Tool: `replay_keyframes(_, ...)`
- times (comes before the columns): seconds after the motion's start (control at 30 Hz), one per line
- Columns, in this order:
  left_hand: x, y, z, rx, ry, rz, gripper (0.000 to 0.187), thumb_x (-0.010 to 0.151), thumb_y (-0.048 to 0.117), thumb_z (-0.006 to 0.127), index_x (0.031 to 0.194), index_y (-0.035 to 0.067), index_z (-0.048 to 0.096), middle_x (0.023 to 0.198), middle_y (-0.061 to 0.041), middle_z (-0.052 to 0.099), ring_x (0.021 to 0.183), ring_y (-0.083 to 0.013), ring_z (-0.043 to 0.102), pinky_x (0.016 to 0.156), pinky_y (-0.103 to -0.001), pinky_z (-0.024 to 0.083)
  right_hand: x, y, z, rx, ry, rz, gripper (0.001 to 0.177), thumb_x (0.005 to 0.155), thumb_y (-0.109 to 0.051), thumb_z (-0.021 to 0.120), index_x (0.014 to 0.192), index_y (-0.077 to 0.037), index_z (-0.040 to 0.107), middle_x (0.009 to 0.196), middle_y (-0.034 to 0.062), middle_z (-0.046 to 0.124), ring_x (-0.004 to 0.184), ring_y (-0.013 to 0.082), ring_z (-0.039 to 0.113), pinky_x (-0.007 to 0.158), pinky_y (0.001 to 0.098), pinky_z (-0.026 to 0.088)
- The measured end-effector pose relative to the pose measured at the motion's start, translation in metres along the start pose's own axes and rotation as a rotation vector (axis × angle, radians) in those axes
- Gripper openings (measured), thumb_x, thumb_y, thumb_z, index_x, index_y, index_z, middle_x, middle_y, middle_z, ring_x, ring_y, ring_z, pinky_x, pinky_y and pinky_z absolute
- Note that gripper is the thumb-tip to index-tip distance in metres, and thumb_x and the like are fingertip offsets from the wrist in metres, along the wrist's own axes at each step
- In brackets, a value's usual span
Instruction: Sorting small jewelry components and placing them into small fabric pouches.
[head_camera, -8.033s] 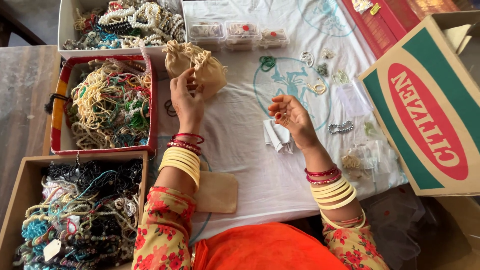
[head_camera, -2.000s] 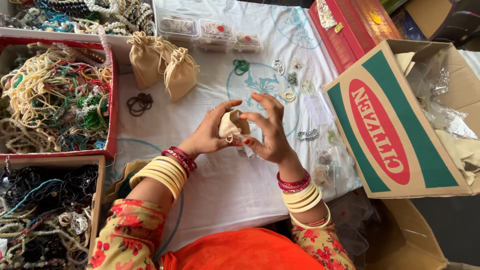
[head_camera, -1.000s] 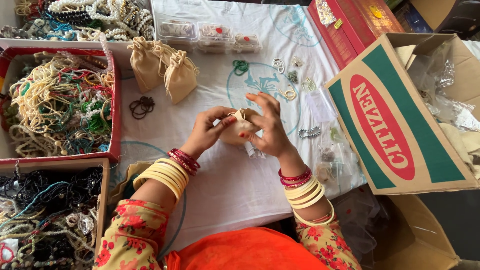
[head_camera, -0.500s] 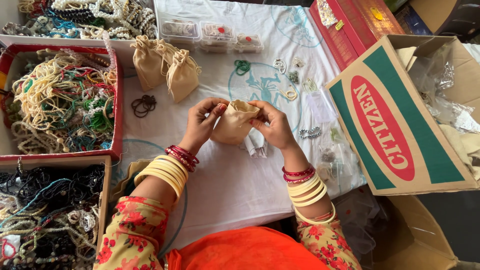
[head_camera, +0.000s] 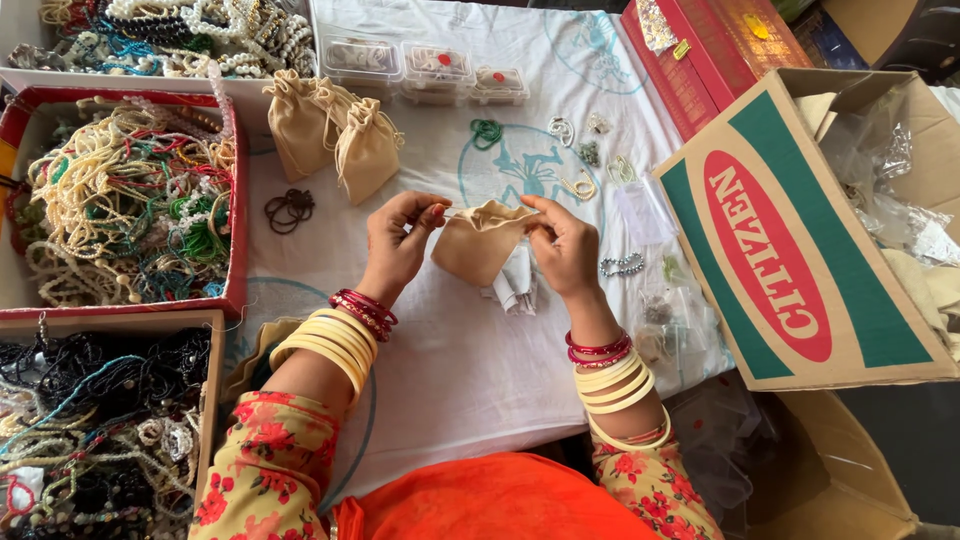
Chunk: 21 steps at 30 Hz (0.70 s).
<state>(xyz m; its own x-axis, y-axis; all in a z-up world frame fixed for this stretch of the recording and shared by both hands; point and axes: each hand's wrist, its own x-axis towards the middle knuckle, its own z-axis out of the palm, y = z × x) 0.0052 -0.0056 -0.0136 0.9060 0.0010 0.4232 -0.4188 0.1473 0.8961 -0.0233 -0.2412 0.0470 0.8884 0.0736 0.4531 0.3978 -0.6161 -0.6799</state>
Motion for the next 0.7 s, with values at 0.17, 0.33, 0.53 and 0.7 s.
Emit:
replay_keyframes(0.17, 0.005, 0.002, -0.006, 0.077, 0.089, 0.014, 0.008, 0.1, 0.005, 0.068, 0.105, -0.001, 0.072, 0.092, -0.004, 0.071, 0.081, -0.0072, 0.065, 0.076, -0.024, 0.055, 0.0, 0.005, -0.006, 0.027, 0.006, 0.063, 0.036, 0.086, 0.003, 0.057, 0.118, -0.002, 0.073, 0.086, 0.0092, 0.079, 0.075, 0.0093, 0.073, 0.069, 0.0228, 0.057)
replay_keyframes(0.33, 0.009, 0.011, -0.014, 0.385, 0.316, 0.055, 0.004, 0.097, 0.008, 0.073, 0.099, 0.004, 0.075, 0.08, -0.005, 0.072, 0.076, -0.0148, 0.062, 0.074, -0.03, 0.049, -0.009, 0.006, 0.0, 0.063, 0.048, 0.064, 0.02, 0.084, 0.005, 0.052, 0.081, 0.002, 0.072, 0.06, 0.0071, 0.061, 0.054, 0.0086, 0.051, 0.051, 0.0254, 0.037)
replay_keyframes(0.53, 0.008, 0.019, -0.01, 0.462, 0.302, 0.048, 0.004, 0.096, 0.01, 0.074, 0.096, 0.008, 0.076, 0.077, -0.003, 0.074, 0.076, -0.0188, 0.06, 0.076, -0.035, 0.047, -0.014, 0.016, 0.003, 0.257, 0.079, -0.13, 0.022, 0.078, 0.007, 0.039, 0.069, -0.001, 0.058, 0.061, 0.0022, 0.056, 0.055, 0.0074, 0.047, 0.054, 0.0245, 0.036)
replay_keyframes(0.7, 0.01, 0.008, -0.02, 0.537, 0.12, -0.007, 0.01, 0.094, 0.018, 0.074, 0.1, 0.011, 0.078, 0.091, -0.005, 0.074, 0.085, -0.0194, 0.061, 0.083, -0.034, 0.049, -0.012, 0.038, 0.018, 0.818, -0.042, 0.154, 0.02, 0.075, 0.006, 0.037, 0.066, -0.002, 0.054, 0.065, 0.0044, 0.049, 0.057, 0.0098, 0.038, 0.056, 0.0256, 0.032)
